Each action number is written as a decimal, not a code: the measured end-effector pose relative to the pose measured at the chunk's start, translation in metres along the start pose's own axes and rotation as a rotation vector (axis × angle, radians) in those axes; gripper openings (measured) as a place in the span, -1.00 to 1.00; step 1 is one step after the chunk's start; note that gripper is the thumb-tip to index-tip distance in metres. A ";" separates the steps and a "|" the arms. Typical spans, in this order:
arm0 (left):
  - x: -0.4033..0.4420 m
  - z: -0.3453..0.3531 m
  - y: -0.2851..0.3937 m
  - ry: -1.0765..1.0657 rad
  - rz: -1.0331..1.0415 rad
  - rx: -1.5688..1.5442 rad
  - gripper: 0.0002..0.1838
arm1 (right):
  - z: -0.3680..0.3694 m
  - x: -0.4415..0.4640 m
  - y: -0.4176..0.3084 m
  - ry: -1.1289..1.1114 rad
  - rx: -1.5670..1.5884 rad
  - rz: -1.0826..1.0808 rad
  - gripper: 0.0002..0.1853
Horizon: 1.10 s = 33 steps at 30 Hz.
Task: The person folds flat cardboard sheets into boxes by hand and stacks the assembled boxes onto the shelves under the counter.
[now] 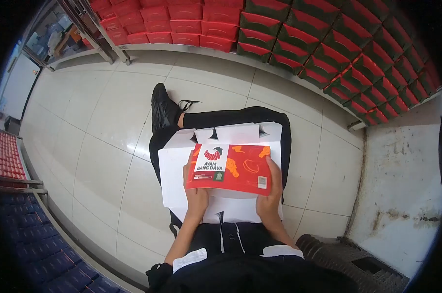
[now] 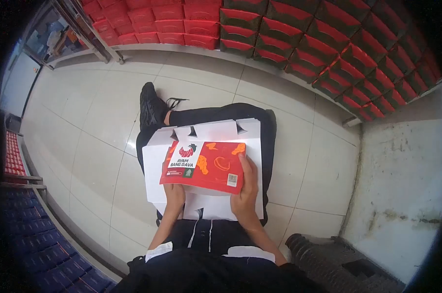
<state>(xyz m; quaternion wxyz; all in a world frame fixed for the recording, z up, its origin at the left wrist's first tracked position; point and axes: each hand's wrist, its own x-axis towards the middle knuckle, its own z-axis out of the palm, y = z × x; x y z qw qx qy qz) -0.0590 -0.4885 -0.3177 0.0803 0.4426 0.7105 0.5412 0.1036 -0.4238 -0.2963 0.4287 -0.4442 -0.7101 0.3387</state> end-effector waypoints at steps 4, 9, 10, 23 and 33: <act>-0.003 0.000 -0.002 -0.032 -0.307 -0.162 -0.52 | -0.022 0.023 -0.017 -0.104 -0.006 -0.004 -0.54; -0.019 -0.009 -0.029 -0.090 -0.206 -0.083 -0.55 | -0.026 0.002 -0.013 -0.154 -0.192 0.116 -0.48; -0.019 -0.020 -0.036 -0.219 -0.034 0.204 -0.45 | -0.029 -0.007 -0.005 -0.225 -0.185 0.086 -0.41; -0.016 -0.040 -0.069 -0.529 0.054 -0.218 -0.10 | -0.048 -0.008 0.018 -0.498 -0.111 -0.079 -0.23; 0.001 -0.044 -0.070 -0.720 0.220 0.029 -0.49 | -0.046 -0.007 0.039 -0.428 -0.282 -0.235 -0.40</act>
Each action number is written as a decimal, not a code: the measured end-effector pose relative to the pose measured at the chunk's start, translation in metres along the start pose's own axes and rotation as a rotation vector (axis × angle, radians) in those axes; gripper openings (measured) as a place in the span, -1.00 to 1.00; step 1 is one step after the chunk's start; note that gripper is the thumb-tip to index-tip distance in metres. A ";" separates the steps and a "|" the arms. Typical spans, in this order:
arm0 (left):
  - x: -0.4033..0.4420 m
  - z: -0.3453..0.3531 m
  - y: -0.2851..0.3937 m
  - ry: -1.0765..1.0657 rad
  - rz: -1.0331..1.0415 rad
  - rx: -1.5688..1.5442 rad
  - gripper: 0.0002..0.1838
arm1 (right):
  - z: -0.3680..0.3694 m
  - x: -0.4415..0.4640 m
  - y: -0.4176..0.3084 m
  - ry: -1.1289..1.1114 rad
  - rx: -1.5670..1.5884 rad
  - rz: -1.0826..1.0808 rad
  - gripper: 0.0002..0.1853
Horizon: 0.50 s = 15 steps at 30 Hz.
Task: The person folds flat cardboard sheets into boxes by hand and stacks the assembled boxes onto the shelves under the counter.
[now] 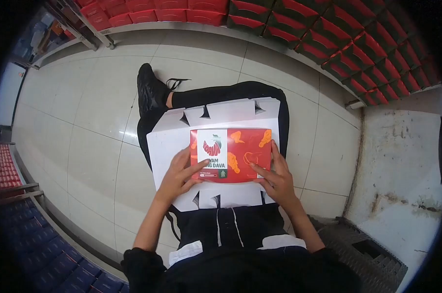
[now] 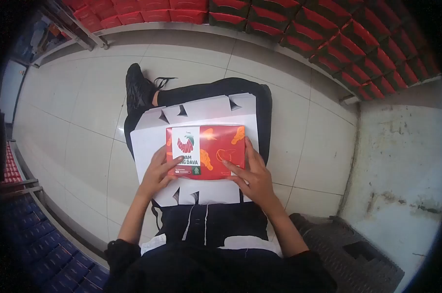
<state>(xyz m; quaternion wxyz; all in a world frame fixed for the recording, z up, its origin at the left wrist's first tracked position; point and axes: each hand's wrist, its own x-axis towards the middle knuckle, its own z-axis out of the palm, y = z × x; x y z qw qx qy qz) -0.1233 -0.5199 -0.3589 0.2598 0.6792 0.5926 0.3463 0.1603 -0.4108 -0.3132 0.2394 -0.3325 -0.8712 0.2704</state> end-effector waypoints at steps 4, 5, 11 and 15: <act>0.020 -0.021 0.024 -0.004 0.116 0.420 -0.38 | -0.018 0.014 -0.010 -0.070 -0.248 -0.130 -0.39; 0.030 -0.027 0.035 -0.005 0.119 0.420 -0.38 | -0.022 0.018 -0.014 -0.120 -0.281 -0.154 -0.35; 0.081 -0.022 0.074 -0.312 0.101 0.489 0.02 | -0.019 0.058 -0.034 -0.369 -0.376 -0.280 -0.24; 0.080 -0.014 0.076 -0.277 0.101 0.517 0.11 | -0.008 0.055 -0.024 -0.380 -0.359 -0.314 -0.21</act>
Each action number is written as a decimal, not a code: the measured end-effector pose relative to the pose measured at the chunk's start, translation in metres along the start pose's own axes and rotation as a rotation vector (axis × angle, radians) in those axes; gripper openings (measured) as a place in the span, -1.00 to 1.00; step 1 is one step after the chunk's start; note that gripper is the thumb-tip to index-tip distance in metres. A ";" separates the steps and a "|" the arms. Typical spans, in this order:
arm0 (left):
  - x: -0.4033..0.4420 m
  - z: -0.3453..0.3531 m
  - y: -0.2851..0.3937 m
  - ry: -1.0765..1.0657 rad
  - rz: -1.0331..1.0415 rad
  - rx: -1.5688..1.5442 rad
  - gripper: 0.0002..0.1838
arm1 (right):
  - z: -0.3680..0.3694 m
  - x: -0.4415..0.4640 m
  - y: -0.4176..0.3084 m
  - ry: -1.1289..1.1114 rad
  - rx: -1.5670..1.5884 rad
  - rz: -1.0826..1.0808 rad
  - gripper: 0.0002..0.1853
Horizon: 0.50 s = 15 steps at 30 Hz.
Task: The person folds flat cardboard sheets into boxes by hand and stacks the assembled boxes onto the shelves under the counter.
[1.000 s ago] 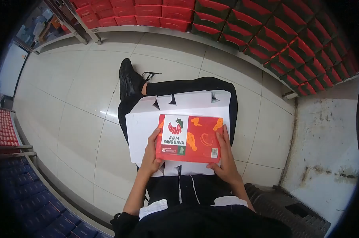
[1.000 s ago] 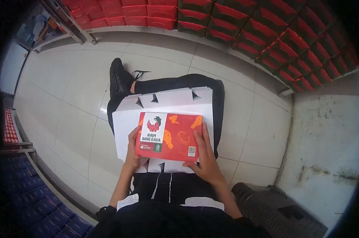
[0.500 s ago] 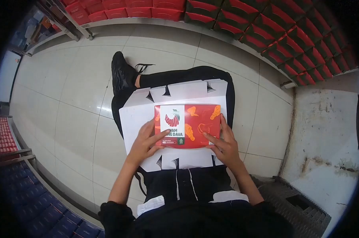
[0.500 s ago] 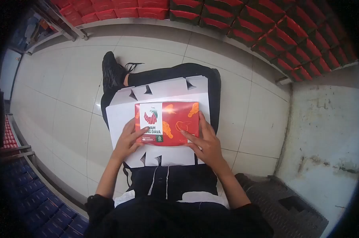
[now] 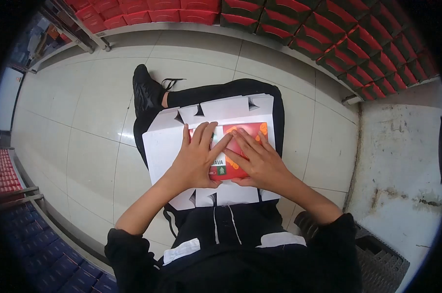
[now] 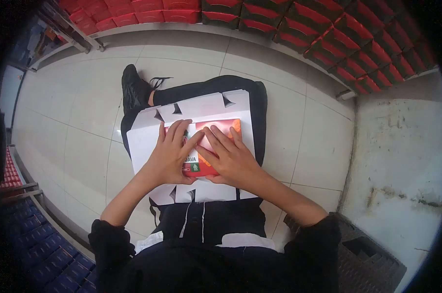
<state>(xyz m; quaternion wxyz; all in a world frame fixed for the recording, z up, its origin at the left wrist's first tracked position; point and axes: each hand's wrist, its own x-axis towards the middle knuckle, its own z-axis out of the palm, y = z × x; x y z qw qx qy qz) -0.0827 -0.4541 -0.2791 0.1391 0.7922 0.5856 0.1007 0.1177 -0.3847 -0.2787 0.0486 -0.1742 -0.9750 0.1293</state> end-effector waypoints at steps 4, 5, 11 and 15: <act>0.000 0.006 -0.003 0.029 0.010 -0.015 0.11 | 0.008 0.000 0.005 0.089 -0.139 -0.110 -0.22; 0.001 0.007 -0.006 0.031 0.025 -0.021 0.11 | 0.009 0.000 0.006 0.121 -0.176 -0.151 -0.23; 0.001 0.007 -0.004 0.023 0.036 0.009 0.15 | 0.017 -0.003 0.009 0.197 -0.289 -0.324 -0.37; -0.003 0.006 0.000 0.029 0.007 -0.024 0.18 | 0.006 -0.006 0.008 0.187 -0.256 -0.338 -0.42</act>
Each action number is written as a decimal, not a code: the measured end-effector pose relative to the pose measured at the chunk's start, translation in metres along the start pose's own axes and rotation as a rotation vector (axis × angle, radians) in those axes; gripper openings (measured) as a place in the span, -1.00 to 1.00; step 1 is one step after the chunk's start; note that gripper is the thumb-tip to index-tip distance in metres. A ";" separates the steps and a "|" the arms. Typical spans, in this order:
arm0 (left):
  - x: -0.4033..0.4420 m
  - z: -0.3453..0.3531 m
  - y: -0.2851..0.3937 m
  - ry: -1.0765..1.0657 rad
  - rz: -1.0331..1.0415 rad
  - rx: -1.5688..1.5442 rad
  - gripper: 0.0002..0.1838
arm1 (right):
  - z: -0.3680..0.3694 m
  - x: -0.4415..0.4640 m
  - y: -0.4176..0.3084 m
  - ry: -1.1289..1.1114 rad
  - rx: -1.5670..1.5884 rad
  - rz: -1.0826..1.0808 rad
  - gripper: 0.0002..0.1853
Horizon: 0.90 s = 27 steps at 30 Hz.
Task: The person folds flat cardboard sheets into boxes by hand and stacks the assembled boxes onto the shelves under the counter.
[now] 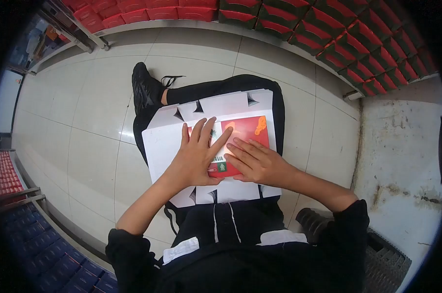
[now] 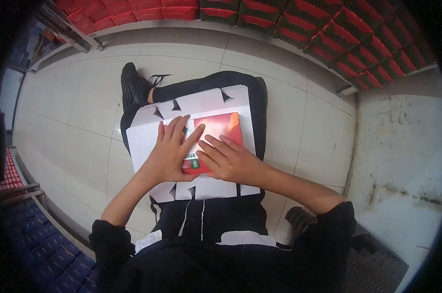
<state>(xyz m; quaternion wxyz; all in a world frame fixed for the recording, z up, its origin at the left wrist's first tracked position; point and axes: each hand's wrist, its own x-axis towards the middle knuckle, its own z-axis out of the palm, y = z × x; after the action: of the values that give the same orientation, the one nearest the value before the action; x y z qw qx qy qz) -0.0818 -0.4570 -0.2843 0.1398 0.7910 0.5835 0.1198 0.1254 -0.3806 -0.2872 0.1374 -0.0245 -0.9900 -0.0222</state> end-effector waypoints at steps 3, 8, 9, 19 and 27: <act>-0.003 -0.002 0.001 0.011 -0.006 -0.039 0.17 | -0.020 0.002 0.003 -0.065 0.134 0.039 -0.46; -0.006 -0.002 0.007 0.038 -0.081 -0.121 0.18 | -0.034 -0.010 -0.015 0.107 0.312 0.548 -0.39; -0.006 0.000 0.009 0.045 -0.118 -0.122 0.20 | -0.034 -0.011 -0.015 0.104 0.309 0.551 -0.39; -0.007 0.005 0.020 0.060 -0.170 -0.162 0.18 | -0.025 -0.007 0.007 -0.121 0.310 0.206 -0.30; -0.007 0.002 0.017 0.044 -0.132 -0.163 0.13 | -0.017 -0.003 0.004 -0.198 0.461 0.239 -0.35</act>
<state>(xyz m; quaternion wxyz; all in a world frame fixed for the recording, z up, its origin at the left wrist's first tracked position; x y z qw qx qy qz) -0.0676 -0.4684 -0.2806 0.1988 0.7339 0.6256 0.1747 0.1327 -0.3778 -0.2716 0.0438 -0.1114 -0.9676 0.2224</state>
